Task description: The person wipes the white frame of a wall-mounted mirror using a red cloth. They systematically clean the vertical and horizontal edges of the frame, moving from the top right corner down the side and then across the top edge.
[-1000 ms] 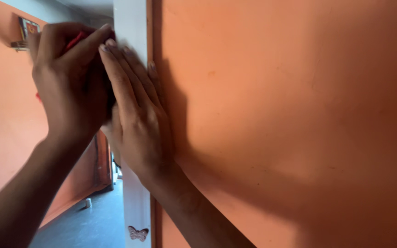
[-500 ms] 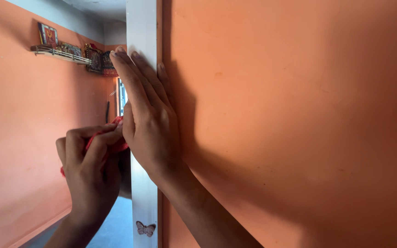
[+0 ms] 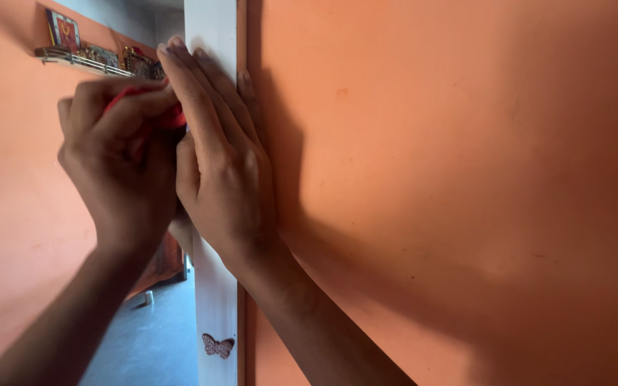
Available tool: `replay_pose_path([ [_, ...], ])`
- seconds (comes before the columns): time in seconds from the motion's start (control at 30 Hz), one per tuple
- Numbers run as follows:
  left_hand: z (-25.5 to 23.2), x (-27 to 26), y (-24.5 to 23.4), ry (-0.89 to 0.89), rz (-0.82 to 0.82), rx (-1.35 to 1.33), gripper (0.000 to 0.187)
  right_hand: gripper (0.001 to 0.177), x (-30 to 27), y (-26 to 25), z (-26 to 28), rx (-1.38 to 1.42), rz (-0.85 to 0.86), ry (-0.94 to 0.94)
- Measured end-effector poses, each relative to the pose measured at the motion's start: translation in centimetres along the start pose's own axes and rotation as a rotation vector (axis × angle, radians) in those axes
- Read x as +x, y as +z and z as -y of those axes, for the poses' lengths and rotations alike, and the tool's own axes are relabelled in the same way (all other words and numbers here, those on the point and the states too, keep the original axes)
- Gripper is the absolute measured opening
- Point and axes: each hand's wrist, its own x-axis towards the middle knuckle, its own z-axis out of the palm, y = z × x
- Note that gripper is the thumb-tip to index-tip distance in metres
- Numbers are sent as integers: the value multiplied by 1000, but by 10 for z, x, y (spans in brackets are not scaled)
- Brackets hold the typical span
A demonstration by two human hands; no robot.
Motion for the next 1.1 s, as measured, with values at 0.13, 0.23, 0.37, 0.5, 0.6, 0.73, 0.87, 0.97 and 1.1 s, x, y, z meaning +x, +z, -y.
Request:
replay_pose_path([
  [0.13,-11,-33,-10,-37,9,141,27,50,-2,1,-1,-10,4,-4],
  [0.23,-20,-64,-23,-113,64,211,32,52,1,2,-3,-19,-5,-17],
  [0.37,-26,-85,-40,-163,125,156,36,55,6,3,1,-177,-8,-76],
  [0.5,4,-70,-47,-197,163,142,40,64,13,13,8,-306,96,-153],
  [0.6,39,-35,-41,-257,75,-17,40,69,16,15,8,-291,160,-159],
  [0.73,63,1,-41,-226,19,31,30,69,17,21,9,-338,183,-180],
  [0.87,53,-7,-31,-108,-14,273,42,69,14,19,13,-432,187,-200],
  [0.97,34,-38,-30,-116,59,316,44,65,15,16,18,-484,181,-217],
  [1.1,-1,-83,-41,-181,117,220,39,75,19,7,22,-399,182,-249],
])
